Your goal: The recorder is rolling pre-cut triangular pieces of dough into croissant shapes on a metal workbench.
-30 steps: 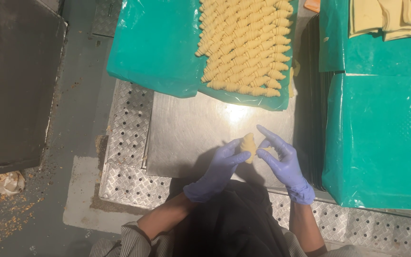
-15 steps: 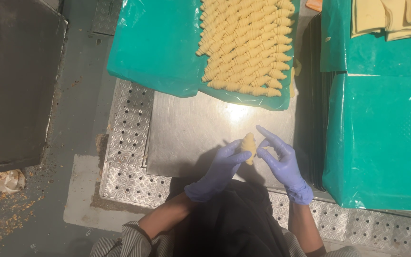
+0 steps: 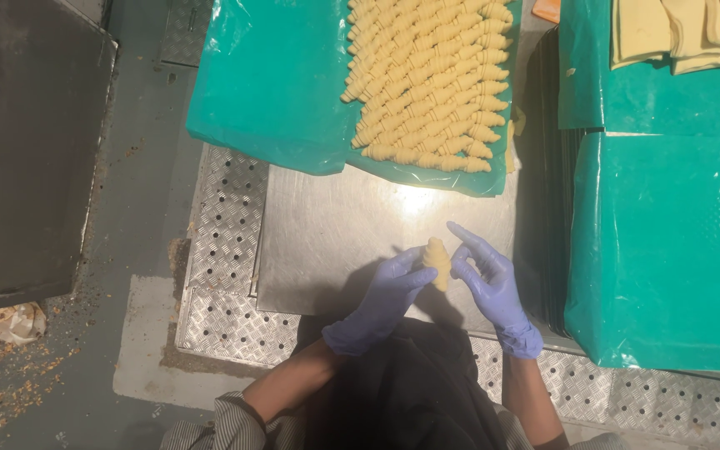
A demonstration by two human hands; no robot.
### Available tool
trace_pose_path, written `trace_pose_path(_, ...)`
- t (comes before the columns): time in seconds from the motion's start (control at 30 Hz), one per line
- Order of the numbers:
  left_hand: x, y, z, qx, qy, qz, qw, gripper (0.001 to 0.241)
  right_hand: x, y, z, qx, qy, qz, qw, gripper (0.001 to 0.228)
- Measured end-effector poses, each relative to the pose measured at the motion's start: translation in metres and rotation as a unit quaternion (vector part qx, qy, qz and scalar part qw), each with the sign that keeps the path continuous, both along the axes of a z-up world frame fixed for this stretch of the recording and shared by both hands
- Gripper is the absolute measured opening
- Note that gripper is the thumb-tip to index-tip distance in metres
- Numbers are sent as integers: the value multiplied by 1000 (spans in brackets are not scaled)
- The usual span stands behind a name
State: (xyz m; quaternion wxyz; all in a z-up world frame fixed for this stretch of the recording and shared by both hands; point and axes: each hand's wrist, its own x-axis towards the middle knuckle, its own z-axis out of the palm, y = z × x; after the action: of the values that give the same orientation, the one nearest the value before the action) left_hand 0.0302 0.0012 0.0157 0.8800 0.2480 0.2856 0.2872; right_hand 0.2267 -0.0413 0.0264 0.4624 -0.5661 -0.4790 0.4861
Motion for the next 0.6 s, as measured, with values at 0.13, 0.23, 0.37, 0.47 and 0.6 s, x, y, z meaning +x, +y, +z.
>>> trace_pose_path(0.13, 2, 2, -1, 0, -17, -7, 1000, 53, 1, 2, -12, -21, 25, -27, 999, 51)
trace_pose_path(0.23, 4, 6, 2, -7, -13, -9, 1000, 54, -4, 5, -16, -10, 38, -35, 999, 51)
trace_pose_path(0.37, 9, 16, -1, -16, 5, 8, 1000, 50, -15, 17, -19, 39, -88, -80, 992, 50)
trace_pose_path(0.47, 6, 29, 2, -12, 52, 4, 999, 45, -21, 29, -26, 77, -220, -106, 967, 52)
trace_pose_path(0.6, -7, 55, -46, 148, 134, -16, 980, 40, -20, 45, -25, 107, -364, -118, 918, 54)
